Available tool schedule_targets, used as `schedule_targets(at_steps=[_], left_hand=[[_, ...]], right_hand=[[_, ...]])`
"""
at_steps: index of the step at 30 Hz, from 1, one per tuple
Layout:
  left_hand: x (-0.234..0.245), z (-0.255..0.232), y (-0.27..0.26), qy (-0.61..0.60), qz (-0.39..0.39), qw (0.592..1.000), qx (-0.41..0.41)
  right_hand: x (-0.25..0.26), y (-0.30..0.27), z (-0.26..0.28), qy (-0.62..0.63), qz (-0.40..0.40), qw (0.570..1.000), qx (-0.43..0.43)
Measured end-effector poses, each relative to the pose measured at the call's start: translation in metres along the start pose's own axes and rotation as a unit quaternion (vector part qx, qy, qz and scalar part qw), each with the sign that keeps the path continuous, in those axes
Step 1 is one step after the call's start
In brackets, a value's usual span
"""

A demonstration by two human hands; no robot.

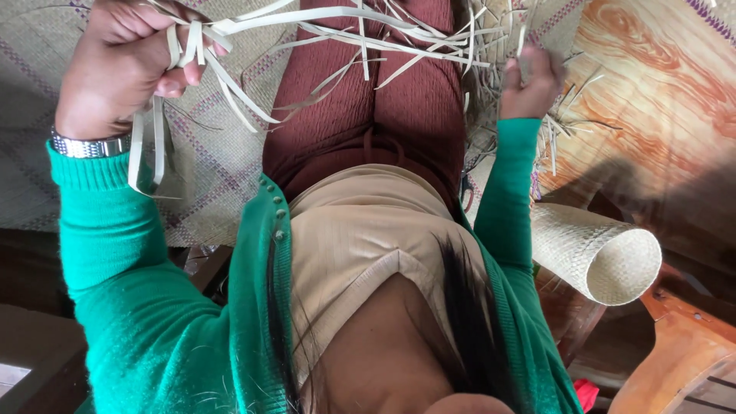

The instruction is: A person is weaving a basket by interlacing thin strips of material while sitting on a floor mat.

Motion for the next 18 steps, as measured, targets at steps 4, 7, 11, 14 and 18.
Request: schedule_targets(at_steps=[4, 7, 11, 14, 18], left_hand=[[-0.003, 0.004, 0.0, 0.002, -0.011, 1.0, 0.02], [-0.01, 0.003, 0.003, 0.019, 0.002, 1.0, 0.013], [-0.023, 0.003, 0.005, -0.041, 0.038, 0.998, -0.005], [-0.031, 0.002, 0.007, -0.036, 0.049, 0.998, 0.004], [-0.039, 0.005, 0.012, -0.03, 0.055, 0.998, 0.004]], right_hand=[[-0.012, 0.004, 0.051, -0.036, 0.011, 0.996, 0.082], [-0.052, -0.012, 0.031, -0.06, 0.143, 0.987, 0.045], [-0.075, -0.036, -0.033, 0.096, 0.175, 0.966, -0.163], [-0.089, -0.064, -0.059, 0.272, 0.156, 0.837, -0.448], [-0.097, -0.072, -0.071, 0.394, 0.064, 0.746, -0.533]])
Point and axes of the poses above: each hand's wrist, its own y-axis towards the middle knuckle, its own x-axis out of the back of the hand, z = x × y, the point moved 9 cm from there along y, towards the middle knuckle
